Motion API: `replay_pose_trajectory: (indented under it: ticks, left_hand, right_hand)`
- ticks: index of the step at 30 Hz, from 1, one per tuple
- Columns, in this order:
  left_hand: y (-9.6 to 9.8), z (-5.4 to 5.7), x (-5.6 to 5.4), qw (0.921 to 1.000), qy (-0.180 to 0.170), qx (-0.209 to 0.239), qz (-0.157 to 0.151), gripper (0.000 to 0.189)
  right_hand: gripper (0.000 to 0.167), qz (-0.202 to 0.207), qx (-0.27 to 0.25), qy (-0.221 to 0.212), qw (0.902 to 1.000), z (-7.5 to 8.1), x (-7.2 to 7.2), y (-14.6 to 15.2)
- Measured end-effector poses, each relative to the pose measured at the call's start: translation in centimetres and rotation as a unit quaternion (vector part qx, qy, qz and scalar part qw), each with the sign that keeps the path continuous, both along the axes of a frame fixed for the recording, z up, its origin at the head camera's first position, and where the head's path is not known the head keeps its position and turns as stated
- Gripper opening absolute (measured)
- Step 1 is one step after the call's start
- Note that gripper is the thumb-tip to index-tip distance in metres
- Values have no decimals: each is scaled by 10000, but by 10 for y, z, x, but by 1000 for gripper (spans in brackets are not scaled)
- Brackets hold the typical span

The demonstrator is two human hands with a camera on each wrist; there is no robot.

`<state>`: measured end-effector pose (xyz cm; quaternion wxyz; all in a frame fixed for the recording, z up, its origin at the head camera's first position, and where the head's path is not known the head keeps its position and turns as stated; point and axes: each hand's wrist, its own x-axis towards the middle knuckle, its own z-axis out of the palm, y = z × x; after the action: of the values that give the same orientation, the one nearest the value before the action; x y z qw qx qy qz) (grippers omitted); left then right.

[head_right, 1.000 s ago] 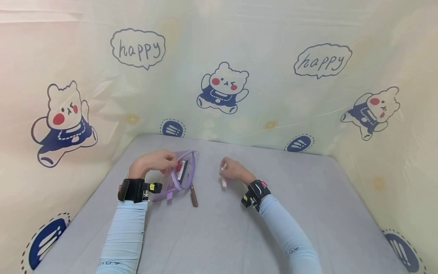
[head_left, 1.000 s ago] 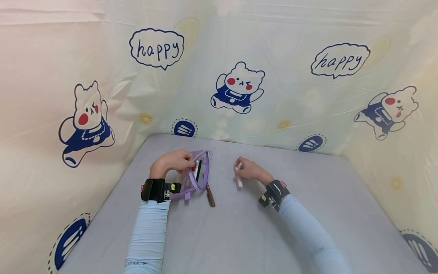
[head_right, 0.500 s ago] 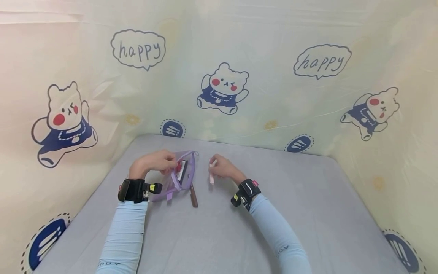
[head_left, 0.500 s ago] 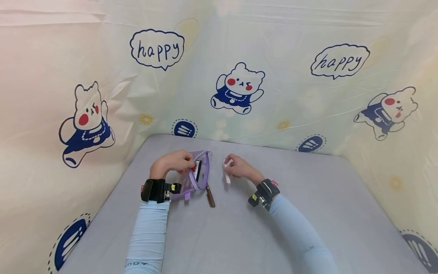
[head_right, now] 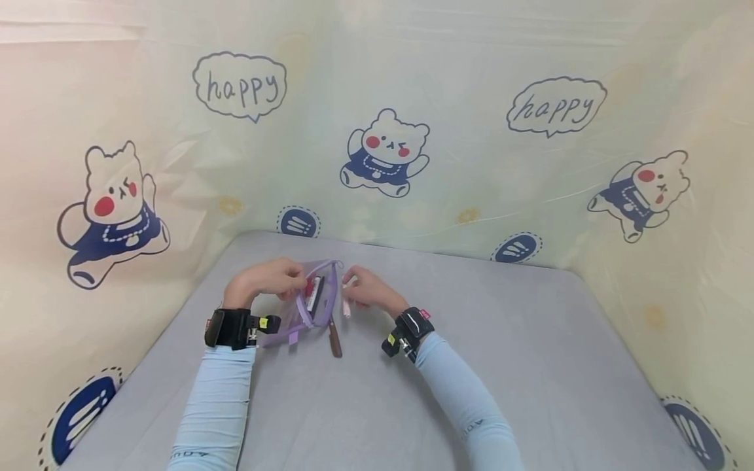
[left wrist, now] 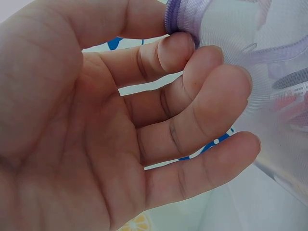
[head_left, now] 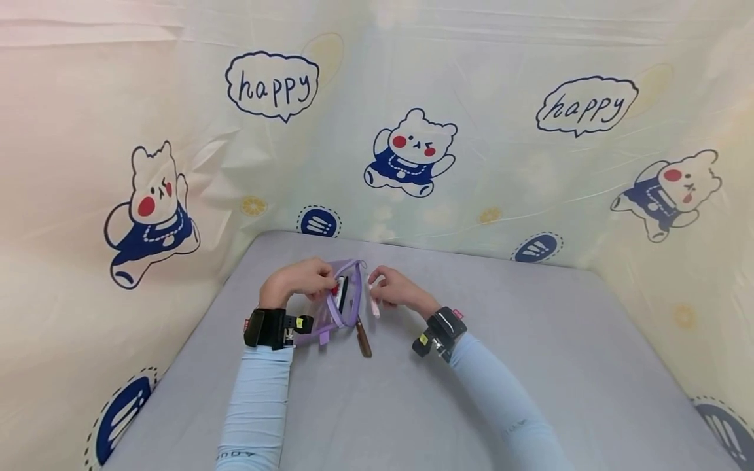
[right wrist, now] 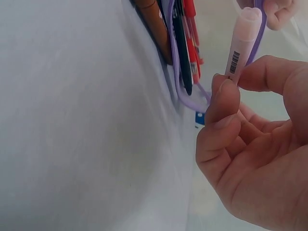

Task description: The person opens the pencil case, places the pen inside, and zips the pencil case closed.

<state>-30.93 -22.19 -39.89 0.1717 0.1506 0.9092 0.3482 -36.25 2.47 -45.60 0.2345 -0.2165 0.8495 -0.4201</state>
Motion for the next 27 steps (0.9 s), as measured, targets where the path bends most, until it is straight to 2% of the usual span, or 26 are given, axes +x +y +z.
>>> replay_pose_trajectory:
  ticks: [10, 19, 27]
  left_hand:
    - [-1, 1, 0, 9999, -89, -53, 82, 17]
    - [0, 1, 0, 9999, -142, -52, 64, 16]
    - [0, 0, -1, 9999, -147, 32, 56, 16]
  right_hand:
    - [33, 99, -166, 18, 9998, 0, -1, -24]
    - [18, 32, -138, 78, 9999, -2, -4, -37]
    - [21, -49, -288, 139, 9995, -1, -3, -46]
